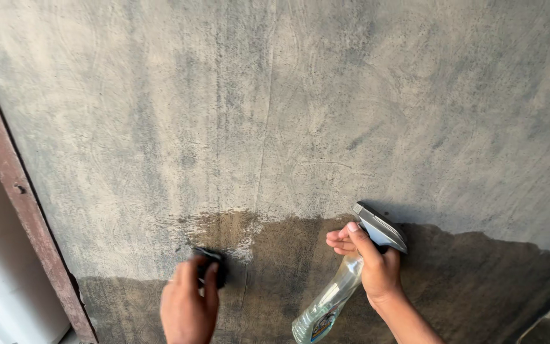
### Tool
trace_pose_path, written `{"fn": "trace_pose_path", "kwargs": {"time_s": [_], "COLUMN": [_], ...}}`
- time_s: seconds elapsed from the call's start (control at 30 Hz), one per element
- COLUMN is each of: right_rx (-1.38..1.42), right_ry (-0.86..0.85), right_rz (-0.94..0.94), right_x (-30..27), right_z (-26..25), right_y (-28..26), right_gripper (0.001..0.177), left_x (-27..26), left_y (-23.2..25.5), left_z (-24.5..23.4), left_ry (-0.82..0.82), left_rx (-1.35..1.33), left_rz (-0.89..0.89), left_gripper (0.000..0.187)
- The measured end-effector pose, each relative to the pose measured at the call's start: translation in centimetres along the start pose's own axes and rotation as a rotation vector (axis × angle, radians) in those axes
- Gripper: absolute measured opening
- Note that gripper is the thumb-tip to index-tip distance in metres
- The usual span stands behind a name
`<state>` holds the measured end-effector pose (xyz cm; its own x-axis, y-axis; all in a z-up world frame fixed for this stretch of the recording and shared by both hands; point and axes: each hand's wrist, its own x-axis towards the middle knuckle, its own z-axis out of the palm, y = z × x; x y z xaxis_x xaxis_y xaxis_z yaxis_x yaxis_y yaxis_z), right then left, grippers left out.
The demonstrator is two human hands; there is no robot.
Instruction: The person sprays liquid from a spray bottle onto a gray wall and scrubs the surface with a small black scrubbing pad. The person repeatedly sprays and scrubs the lower section of the wall, moving along the baseboard area.
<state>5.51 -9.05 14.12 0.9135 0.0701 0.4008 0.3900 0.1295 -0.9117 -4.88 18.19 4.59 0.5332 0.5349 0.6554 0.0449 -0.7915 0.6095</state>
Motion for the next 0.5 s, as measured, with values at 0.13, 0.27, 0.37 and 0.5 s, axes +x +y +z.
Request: {"fn": "trace_pose_path", "kwargs": {"time_s": [0.13,0.27,0.37,0.5], "right_rx": [0.003,-0.008,0.001,0.005], "right_ry": [-0.001,0.002,-0.005,-0.018], "right_rz": [0.004,0.010,0.012,0.018], "right_x": [0.0,0.0,-0.1,-0.1], "right_z": [-0.3,-0.3,-0.4,-0.4], "right_y": [0.3,0.4,0.3,0.4], "right_gripper": [0.029,0.029,0.029,0.029], "left_x": [0.0,1.7,1.6,-0.3], "left_y": [1.2,3.3,3.5,2.2], "left_z": [0.7,0.6,0.3,1.2], "left_ry": [-0.073,-0.039,0.103,0.047], "left_rx": [0.037,-0.004,-0.110,-0.021], "left_rz": [0.223,0.221,0.089,0.057], "left_gripper": [0.021,0.018,0.018,0.019]}}
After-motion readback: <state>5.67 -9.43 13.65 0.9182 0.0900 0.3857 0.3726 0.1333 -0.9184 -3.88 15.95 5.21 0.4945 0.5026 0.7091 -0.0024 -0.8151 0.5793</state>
